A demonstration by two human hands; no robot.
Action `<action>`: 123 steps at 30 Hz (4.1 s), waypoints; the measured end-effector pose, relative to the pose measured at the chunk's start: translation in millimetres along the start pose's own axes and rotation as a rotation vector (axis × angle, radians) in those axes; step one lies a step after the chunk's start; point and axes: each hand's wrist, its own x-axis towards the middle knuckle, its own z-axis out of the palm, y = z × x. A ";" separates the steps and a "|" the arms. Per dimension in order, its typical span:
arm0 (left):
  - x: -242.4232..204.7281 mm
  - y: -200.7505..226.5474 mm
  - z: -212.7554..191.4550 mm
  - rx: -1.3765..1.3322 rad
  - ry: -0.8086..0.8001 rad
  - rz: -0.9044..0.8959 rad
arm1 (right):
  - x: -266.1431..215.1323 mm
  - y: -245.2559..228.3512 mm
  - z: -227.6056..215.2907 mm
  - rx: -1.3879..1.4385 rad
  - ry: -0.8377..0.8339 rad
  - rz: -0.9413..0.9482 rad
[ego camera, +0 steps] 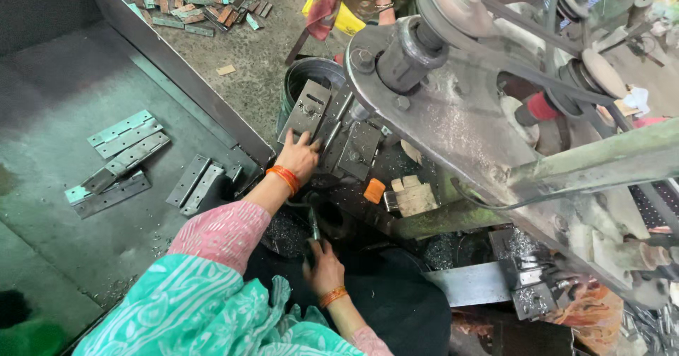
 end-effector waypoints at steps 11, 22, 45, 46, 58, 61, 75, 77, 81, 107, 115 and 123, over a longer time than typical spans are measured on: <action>9.6 20.6 3.3 -0.012 -0.006 -0.140 | 53.1 -17.2 -73.7 -0.139 -0.257 0.081; 13.2 19.0 8.2 -0.032 0.059 -0.179 | 9.6 -1.2 -0.9 0.007 -0.151 0.106; 25.0 28.2 11.8 -0.094 -0.005 -0.170 | 27.7 -0.5 -40.1 -0.087 -0.214 0.067; 27.0 26.6 13.0 -0.075 -0.009 -0.190 | 36.2 -4.6 -53.5 -0.107 -0.218 0.055; 65.0 13.4 20.5 -0.089 0.006 -0.231 | -1.0 17.0 23.5 0.016 -0.010 0.011; 57.4 12.9 19.0 -0.085 0.024 -0.227 | -1.4 23.7 31.9 0.009 -0.073 0.055; 5.4 22.4 -20.8 -0.078 -0.052 -0.098 | 54.5 -29.0 -90.8 -0.155 -0.284 0.081; -19.5 25.6 -28.5 -0.035 -0.131 -0.040 | 54.2 -33.6 -95.4 -0.146 -0.286 0.082; -48.5 31.2 -35.0 0.080 -0.052 0.013 | 52.7 -36.3 -96.6 -0.135 -0.272 0.083; 7.2 -5.2 10.6 -0.939 0.529 -0.322 | 132.6 53.4 -96.6 0.625 0.435 0.224; -15.3 -0.8 -29.1 -0.401 0.187 -0.262 | 159.0 -0.4 -83.6 0.041 0.241 -0.323; -8.1 13.3 -3.4 -0.125 -0.053 -0.085 | 104.5 -34.7 -129.3 -0.022 -0.034 -0.198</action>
